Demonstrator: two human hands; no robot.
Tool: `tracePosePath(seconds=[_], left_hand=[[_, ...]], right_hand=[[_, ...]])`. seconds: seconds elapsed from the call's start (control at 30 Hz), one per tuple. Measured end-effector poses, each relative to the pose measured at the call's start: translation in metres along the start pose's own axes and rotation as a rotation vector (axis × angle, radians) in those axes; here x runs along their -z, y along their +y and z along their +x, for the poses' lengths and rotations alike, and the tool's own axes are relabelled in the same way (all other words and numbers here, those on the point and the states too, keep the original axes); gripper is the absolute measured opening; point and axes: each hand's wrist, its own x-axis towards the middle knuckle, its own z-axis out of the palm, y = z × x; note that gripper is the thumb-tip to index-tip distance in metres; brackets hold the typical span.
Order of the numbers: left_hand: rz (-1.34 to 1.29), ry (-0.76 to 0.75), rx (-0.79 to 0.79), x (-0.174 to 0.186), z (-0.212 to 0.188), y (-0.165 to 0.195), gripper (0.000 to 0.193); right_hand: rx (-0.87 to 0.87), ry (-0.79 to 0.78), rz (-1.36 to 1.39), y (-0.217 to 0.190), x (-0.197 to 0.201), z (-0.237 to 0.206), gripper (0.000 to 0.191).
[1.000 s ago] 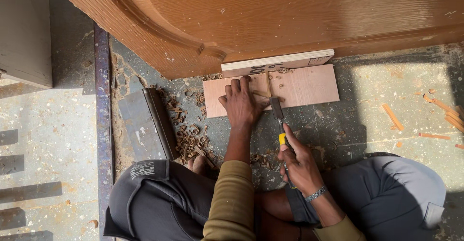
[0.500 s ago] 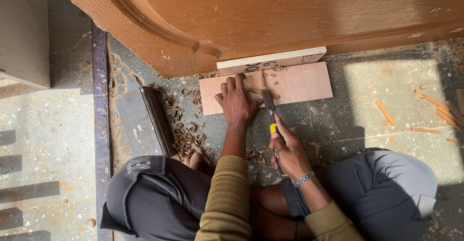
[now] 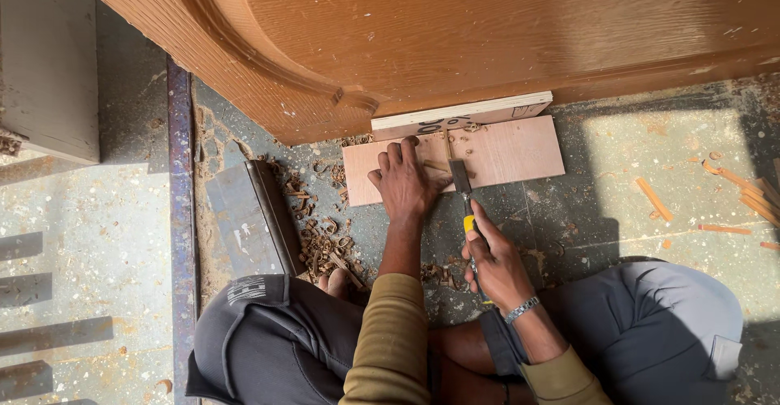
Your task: The person chisels a small piece of wood positioned against a door frame while sitting on the floor.
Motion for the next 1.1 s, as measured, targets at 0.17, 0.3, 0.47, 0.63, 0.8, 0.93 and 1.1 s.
tracePosePath(seconds=[0.17,0.3,0.47,0.63,0.8,0.93,1.1], left_hand=[[0.003,0.009,-0.002,-0.008,-0.003,-0.004,0.091],[0.016,-0.018,0.013,-0.008,0.0,-0.003,0.094],[0.042,-0.046,0.039,-0.005,0.001,-0.001,0.099],[-0.003,-0.019,0.011,-0.003,-0.002,0.0,0.096],[-0.012,0.004,0.003,-0.005,-0.001,-0.001,0.095],[-0.013,-0.017,0.019,-0.01,0.0,-0.004,0.095],[0.003,-0.008,0.003,-0.009,-0.001,-0.004,0.095]], right_hand=[[-0.007,-0.02,-0.045,-0.005,-0.001,0.004,0.062],[-0.054,-0.033,-0.08,-0.003,-0.001,-0.003,0.06],[-0.047,-0.046,-0.048,0.022,0.001,-0.033,0.062],[0.026,-0.024,0.017,0.029,0.008,-0.03,0.062],[0.032,-0.061,0.041,0.026,0.012,-0.026,0.062],[-0.015,-0.045,-0.005,0.018,0.005,-0.018,0.062],[0.001,-0.012,-0.058,-0.007,-0.003,0.012,0.062]])
